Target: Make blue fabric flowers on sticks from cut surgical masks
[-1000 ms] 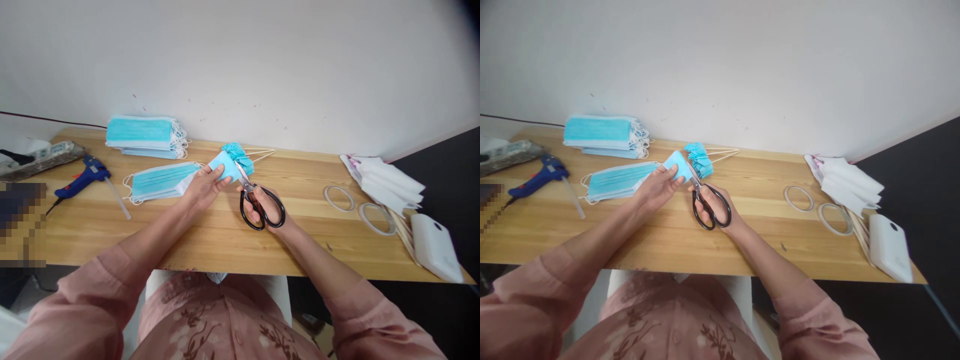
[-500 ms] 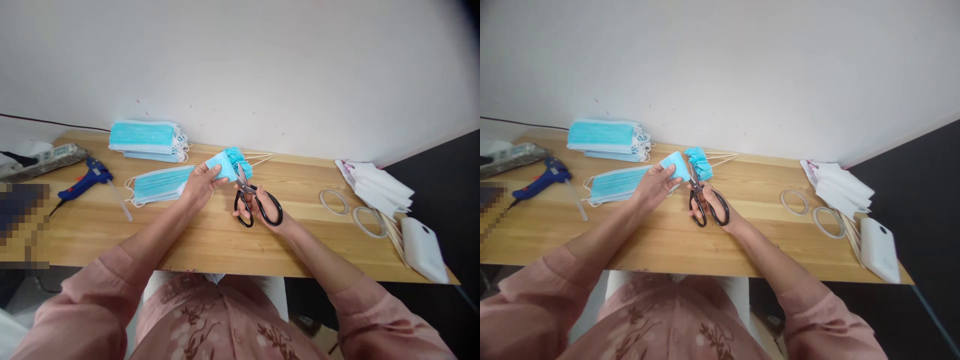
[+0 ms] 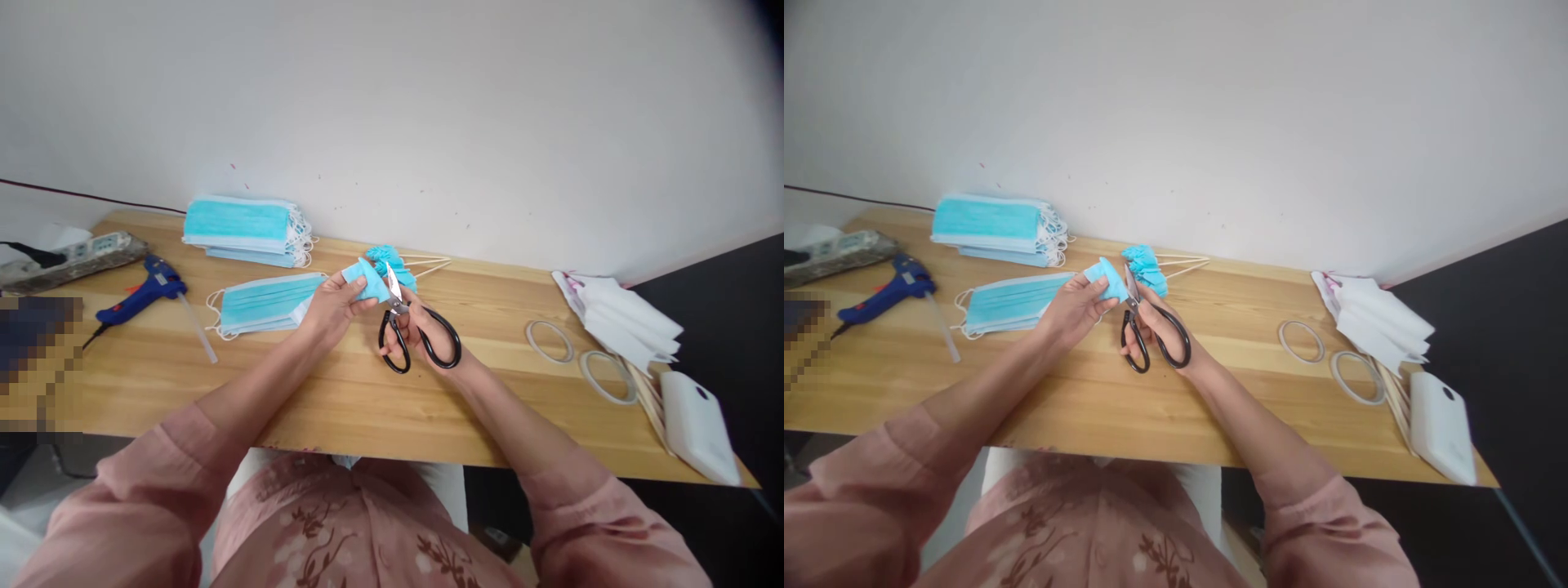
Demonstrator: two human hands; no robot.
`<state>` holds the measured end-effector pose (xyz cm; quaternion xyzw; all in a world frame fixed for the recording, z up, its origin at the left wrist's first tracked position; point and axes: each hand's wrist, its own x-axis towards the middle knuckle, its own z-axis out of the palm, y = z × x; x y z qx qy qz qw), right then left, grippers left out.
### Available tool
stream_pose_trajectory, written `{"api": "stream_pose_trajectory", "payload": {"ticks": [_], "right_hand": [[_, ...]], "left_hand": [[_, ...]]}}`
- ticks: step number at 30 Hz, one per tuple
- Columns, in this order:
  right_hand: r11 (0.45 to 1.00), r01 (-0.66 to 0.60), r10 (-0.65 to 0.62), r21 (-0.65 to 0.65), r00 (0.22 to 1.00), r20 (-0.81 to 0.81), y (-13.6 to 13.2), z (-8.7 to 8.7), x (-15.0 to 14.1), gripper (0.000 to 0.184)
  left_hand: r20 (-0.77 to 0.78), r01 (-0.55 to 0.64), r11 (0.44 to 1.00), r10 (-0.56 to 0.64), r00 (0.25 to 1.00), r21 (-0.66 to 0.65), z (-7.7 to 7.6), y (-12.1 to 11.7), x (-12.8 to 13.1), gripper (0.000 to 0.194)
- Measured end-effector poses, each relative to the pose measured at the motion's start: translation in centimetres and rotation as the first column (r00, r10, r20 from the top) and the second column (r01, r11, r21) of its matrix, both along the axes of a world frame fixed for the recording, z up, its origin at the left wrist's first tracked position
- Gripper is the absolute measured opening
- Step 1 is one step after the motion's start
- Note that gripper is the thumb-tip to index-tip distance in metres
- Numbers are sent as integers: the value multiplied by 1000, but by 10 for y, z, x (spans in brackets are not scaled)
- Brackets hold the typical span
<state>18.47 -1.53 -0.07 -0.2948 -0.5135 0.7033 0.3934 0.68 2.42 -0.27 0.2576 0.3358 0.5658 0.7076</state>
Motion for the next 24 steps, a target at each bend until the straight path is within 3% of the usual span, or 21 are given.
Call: {"api": "stream_pose_trajectory", "payload": {"ticks": [6, 24], "right_hand": [[995, 100, -100, -8, 995, -3, -6, -10, 1, 86], [979, 191, -188, 64, 981, -47, -8, -28, 2, 78]], "left_hand": [[-2, 14, 1000, -14, 1000, -11, -4, -1, 2, 17], [-13, 37, 999, -37, 999, -11, -6, -1, 3, 16]]}}
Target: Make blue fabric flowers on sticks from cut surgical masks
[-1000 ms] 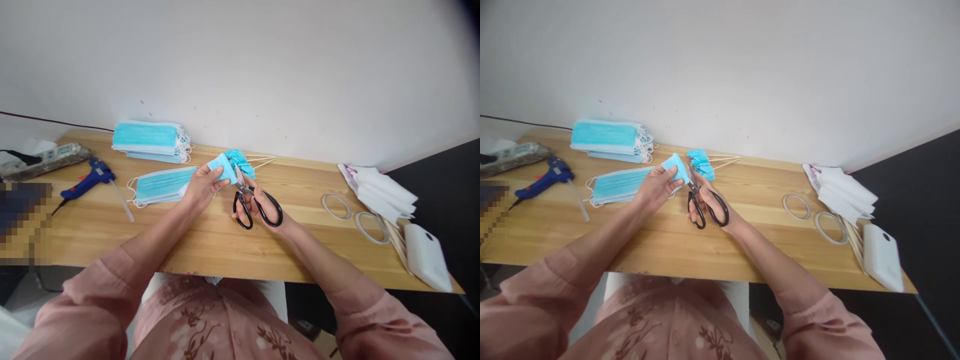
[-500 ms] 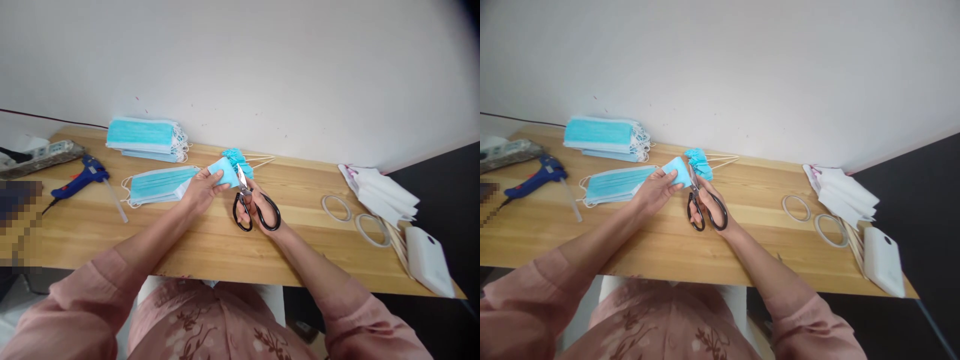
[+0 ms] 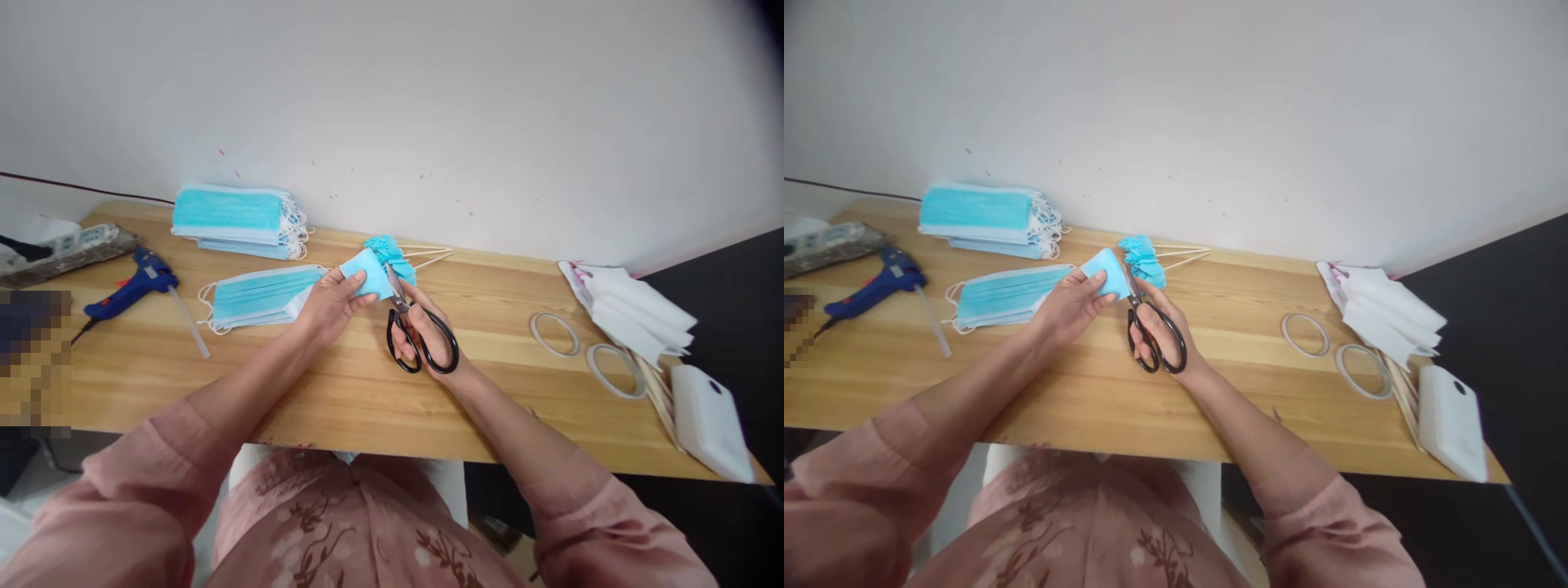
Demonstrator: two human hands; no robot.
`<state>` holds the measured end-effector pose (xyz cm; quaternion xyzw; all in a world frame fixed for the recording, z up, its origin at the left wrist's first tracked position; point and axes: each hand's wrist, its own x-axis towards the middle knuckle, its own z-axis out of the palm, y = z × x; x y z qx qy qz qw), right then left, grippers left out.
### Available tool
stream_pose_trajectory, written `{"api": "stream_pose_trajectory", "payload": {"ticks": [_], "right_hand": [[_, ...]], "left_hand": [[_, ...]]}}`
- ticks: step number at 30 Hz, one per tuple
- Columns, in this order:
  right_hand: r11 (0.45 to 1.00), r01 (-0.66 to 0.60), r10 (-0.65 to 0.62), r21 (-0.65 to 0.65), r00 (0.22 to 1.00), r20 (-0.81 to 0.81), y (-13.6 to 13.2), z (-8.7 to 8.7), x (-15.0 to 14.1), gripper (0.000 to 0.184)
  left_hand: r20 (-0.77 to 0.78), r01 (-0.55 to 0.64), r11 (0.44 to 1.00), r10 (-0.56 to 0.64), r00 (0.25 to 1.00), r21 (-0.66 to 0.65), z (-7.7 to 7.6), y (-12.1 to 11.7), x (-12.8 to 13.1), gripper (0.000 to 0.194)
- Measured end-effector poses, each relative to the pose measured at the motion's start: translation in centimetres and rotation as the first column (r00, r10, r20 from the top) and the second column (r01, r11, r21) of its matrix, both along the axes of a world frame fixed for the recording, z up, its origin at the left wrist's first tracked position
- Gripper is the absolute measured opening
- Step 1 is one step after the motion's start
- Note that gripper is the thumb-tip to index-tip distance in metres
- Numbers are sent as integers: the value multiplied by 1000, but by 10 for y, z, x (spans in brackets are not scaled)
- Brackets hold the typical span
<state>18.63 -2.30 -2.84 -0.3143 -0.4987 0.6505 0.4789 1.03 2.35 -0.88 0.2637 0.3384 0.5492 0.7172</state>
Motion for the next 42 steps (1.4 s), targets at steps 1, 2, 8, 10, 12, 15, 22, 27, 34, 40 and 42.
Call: {"api": "stream_pose_trajectory", "payload": {"ticks": [1, 2, 8, 10, 12, 15, 22, 27, 34, 40, 42], "right_hand": [[1000, 6, -6, 3, 1000, 5, 0, 0, 0, 78], [1000, 10, -10, 7, 1000, 8, 0, 0, 0, 78], [1000, 10, -10, 25, 1000, -9, 0, 1, 0, 77], [1000, 13, -13, 26, 1000, -5, 0, 1, 0, 77], [999, 20, -20, 27, 1000, -1, -1, 2, -1, 78], [999, 32, -32, 27, 999, 7, -2, 4, -2, 80], [999, 38, -38, 27, 999, 33, -2, 8, -3, 84], [999, 34, -35, 39, 999, 27, -3, 8, -3, 81], [999, 39, -40, 33, 999, 29, -4, 10, -3, 84], [999, 41, -42, 34, 998, 41, -4, 9, -3, 85], [999, 40, -42, 25, 998, 50, -4, 10, -3, 86]], "left_hand": [[3, 0, 1000, 0, 1000, 2, 0, 0, 0, 16], [6, -1, 1000, 1, 1000, 2, 0, 0, 0, 15], [6, 5, 1000, -5, 1000, 10, -1, 0, 0, 16], [2, 7, 1000, -7, 1000, 10, -1, 1, 0, 16], [2, 7, 1000, -7, 1000, 6, -1, 1, 0, 16], [12, -2, 1000, 2, 1000, 3, 0, 1, 0, 14], [18, 2, 1000, -3, 1000, 13, 0, 1, 0, 18], [16, -5, 1000, 5, 1000, 6, 0, 0, 0, 16], [21, -4, 1000, 4, 1000, 13, -2, 1, 0, 18], [23, 0, 1000, 0, 1000, 9, -2, 1, 0, 18], [23, -1, 1000, 1, 1000, 6, -2, 1, -1, 19]]}}
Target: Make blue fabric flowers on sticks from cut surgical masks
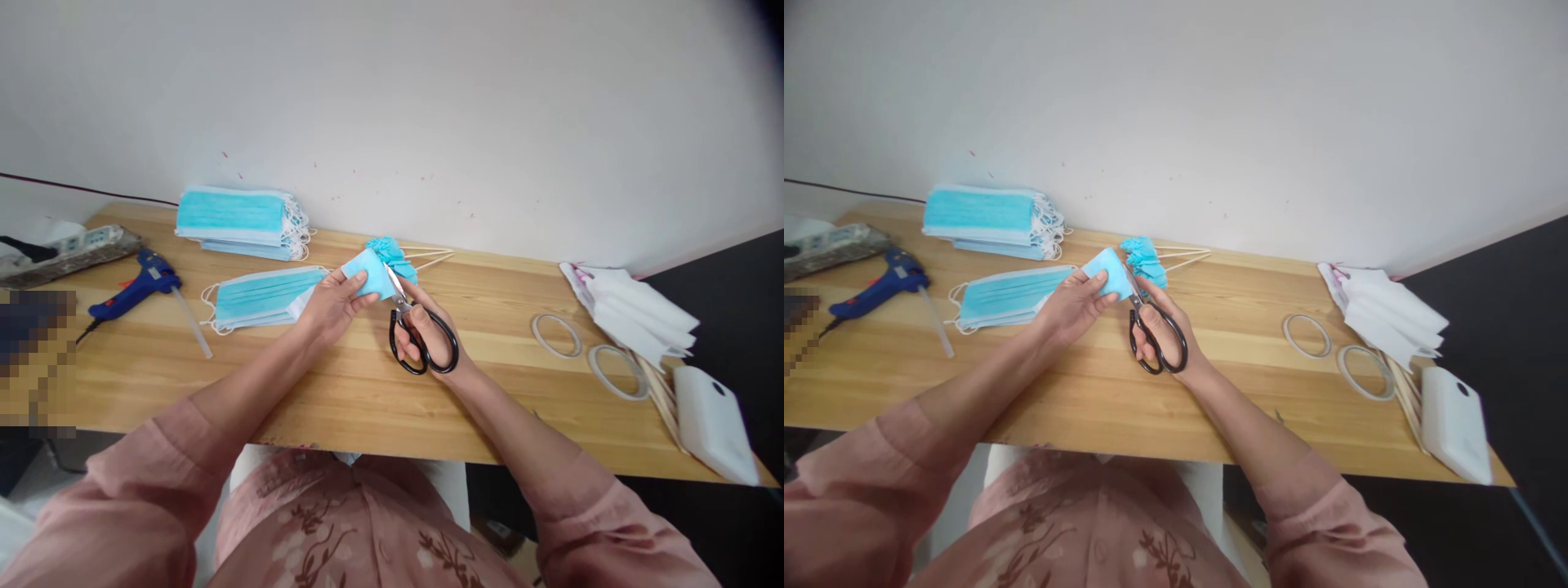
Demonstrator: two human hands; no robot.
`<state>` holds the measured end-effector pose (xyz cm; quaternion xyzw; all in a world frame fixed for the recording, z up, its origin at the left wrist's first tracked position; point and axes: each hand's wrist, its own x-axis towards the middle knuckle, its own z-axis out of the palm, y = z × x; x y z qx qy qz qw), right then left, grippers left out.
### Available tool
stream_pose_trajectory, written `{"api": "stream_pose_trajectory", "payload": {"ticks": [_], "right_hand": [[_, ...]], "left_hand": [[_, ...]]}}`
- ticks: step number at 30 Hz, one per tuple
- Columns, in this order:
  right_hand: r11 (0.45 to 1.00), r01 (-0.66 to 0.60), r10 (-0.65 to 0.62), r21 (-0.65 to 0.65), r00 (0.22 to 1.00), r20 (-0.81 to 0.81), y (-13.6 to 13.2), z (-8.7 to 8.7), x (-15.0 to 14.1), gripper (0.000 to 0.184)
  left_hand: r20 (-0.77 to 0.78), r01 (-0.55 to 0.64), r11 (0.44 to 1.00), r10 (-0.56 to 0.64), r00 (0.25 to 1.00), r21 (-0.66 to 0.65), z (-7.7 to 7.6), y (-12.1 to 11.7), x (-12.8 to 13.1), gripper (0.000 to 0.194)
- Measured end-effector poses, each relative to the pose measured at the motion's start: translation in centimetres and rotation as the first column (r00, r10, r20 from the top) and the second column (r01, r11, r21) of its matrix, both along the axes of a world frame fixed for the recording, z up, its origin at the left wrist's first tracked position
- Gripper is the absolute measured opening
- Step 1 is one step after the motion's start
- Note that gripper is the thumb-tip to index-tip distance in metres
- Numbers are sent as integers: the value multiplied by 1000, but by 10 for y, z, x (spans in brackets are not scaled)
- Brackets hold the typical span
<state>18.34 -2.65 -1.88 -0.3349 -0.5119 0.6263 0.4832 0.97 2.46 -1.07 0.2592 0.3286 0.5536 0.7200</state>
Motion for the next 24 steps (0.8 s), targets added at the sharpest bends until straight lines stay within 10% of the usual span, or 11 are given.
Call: {"api": "stream_pose_trajectory", "payload": {"ticks": [10, 24], "right_hand": [[969, -236, 230, -76, 970, -77, 4, 6, 9, 95], [963, -254, 250, -88, 967, -52, 6, 5, 11, 95]], "left_hand": [[-37, 0, 999, 1, 999, 37, 2, 0, -1, 18], [-69, 12, 998, -7, 998, 66, 1, -1, -1, 23]]}}
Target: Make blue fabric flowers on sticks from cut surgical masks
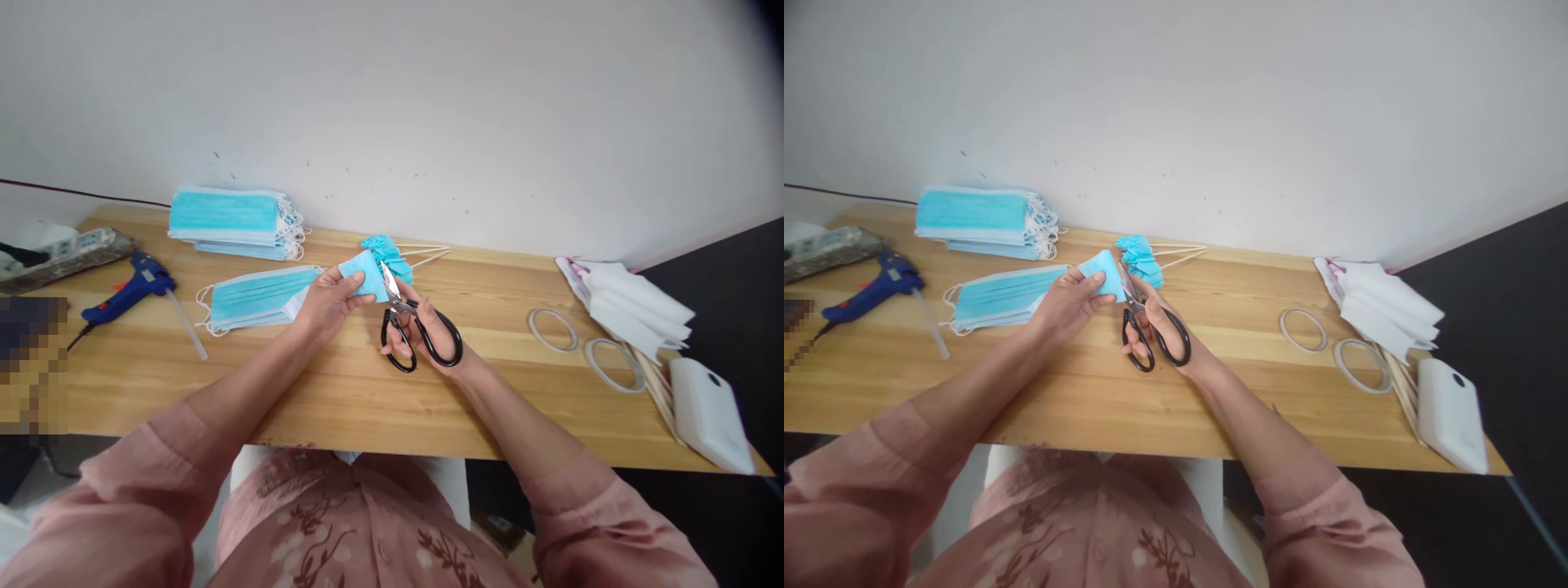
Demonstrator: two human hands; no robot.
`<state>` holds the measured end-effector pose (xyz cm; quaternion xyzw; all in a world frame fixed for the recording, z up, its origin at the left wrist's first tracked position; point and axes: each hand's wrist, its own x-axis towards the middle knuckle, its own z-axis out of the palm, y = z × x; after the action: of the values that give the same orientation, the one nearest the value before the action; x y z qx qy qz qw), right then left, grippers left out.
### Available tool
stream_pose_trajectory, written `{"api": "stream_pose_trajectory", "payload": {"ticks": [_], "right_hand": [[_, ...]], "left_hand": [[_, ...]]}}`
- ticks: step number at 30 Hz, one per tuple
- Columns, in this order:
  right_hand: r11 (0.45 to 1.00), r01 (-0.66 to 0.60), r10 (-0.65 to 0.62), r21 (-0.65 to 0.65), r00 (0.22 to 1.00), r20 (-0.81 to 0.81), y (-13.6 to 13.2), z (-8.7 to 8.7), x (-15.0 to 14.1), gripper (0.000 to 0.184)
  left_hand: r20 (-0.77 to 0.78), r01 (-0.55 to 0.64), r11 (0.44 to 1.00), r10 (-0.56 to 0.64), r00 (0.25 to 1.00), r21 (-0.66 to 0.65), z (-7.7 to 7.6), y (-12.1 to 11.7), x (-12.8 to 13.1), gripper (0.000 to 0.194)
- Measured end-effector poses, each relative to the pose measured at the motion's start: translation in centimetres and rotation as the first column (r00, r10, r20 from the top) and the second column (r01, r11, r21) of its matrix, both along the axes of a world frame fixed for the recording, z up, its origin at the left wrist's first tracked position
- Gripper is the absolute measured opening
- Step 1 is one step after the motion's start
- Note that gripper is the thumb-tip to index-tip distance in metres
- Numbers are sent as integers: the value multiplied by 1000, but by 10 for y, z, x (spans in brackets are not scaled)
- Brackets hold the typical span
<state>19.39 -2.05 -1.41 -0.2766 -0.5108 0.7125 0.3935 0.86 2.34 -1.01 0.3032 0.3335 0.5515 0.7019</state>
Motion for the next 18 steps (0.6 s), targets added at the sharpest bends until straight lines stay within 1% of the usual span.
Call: {"api": "stream_pose_trajectory", "payload": {"ticks": [9, 14, 18], "right_hand": [[999, 52, -52, -5, 999, 0, -2, 1, -2, 94], [994, 106, -106, -14, 994, -4, -2, 1, -4, 90], [990, 143, -143, -11, 990, 7, -2, 2, -6, 87]], "left_hand": [[-4, 37, 999, -37, 999, -4, -5, -4, 6, 33], [27, 18, 998, -16, 1000, -53, -5, -5, 7, 30], [37, 33, 998, -30, 999, -61, -5, -6, 7, 28]]}}
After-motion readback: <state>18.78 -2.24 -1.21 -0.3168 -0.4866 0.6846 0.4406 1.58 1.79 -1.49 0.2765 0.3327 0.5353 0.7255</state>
